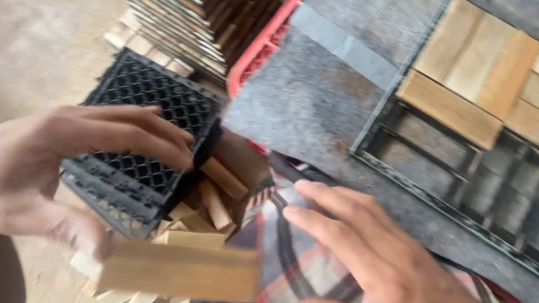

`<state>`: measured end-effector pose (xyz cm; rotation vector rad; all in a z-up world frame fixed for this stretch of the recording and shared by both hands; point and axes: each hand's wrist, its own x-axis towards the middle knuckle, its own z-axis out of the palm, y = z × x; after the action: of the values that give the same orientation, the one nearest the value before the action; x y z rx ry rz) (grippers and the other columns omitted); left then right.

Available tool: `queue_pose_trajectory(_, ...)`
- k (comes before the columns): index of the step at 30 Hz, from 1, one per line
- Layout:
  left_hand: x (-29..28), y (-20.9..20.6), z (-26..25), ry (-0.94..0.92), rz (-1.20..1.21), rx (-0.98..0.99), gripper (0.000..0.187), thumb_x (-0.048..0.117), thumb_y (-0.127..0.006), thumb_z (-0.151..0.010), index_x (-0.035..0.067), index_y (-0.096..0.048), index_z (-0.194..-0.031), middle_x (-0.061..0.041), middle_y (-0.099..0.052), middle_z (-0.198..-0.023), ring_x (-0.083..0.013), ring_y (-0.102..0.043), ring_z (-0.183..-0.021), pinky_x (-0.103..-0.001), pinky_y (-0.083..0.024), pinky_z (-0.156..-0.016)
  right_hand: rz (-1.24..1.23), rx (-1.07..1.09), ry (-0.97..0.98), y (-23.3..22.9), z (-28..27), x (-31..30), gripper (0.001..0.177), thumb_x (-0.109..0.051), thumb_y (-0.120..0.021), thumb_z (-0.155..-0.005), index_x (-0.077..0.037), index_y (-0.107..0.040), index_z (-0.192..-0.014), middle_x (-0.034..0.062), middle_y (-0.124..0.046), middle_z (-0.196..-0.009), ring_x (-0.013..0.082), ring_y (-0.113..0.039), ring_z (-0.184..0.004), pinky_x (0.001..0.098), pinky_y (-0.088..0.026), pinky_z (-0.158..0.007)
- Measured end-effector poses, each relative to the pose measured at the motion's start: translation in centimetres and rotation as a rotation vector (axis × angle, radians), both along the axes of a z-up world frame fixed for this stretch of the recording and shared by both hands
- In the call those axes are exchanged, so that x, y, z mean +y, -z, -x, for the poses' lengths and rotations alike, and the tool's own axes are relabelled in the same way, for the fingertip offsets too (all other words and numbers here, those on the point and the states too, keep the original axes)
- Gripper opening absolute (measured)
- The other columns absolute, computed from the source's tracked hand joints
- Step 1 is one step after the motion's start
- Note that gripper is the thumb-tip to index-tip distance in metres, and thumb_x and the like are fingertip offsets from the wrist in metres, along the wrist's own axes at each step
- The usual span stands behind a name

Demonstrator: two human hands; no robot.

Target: The person arranges small rectangular wooden pieces into a black grid frame placed on a red crate. They pick up pieces from a pile on the floor and fit them into the frame slots, occasionally adjusting their position.

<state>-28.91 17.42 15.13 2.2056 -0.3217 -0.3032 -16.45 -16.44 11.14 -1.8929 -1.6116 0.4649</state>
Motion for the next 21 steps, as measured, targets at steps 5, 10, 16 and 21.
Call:
queue_pose_trajectory(5, 1.8, 2.8, 5.6, -0.288, -0.302, -0.025, 0.07, 0.04, -0.077, -0.075, 0.006, -0.061, -0.134, -0.014, -0.067, -0.136, -0.0271, -0.066, -0.124, -0.041, -0.052, -0.106, -0.071, -0.017, 0.141, -0.7, 0.6, 0.1, 0.064, -0.024, -0.08, -0.075, -0.005, -0.062, -0.134, 0.0127, -0.063, -0.141, 0.0229, -0.061, -0.131, 0.038, -0.042, -0.116)
queue_pose_trajectory(10, 0.0, 7.1, 4.0, -0.488, -0.4, 0.425, 0.064, 0.05, -0.071, -0.082, 0.027, -0.059, -0.14, 0.007, -0.063, -0.146, -0.0131, -0.061, -0.131, -0.038, -0.047, -0.11, -0.007, 0.0, 0.395, 0.5, 0.5, -4.5, 0.062, -0.017, -0.08, -0.067, -0.007, -0.067, -0.127, 0.0083, -0.069, -0.137, 0.0188, -0.067, -0.128, 0.0329, -0.048, -0.112)
queue_pose_trajectory(16, -3.2, 20.6, -1.3, -0.308, -0.203, 0.336, 0.054, 0.04, -0.079, -0.081, 0.019, -0.069, -0.129, -0.001, -0.078, -0.121, -0.0155, -0.074, -0.111, -0.032, -0.057, -0.093, -0.035, 0.12, 0.554, 1.1, 0.6, -10.1, 0.06, -0.013, -0.082, -0.067, -0.005, -0.069, -0.126, 0.007, -0.074, -0.133, 0.0152, -0.07, -0.124, 0.0301, -0.049, -0.111)
queue_pose_trajectory(21, -3.6, 45.0, -4.1, -0.287, -0.625, 0.208, 0.045, 0.026, -0.048, -0.095, 0.013, -0.061, -0.136, -0.011, -0.064, -0.137, -0.0288, -0.059, -0.125, -0.043, -0.047, -0.105, 0.149, 0.26, 0.65, 1.2, 2.3, -12.9, 0.062, -0.021, -0.081, -0.074, -0.016, -0.069, -0.135, -0.0012, -0.075, -0.138, 0.0141, -0.068, -0.131, 0.0349, -0.051, -0.108)
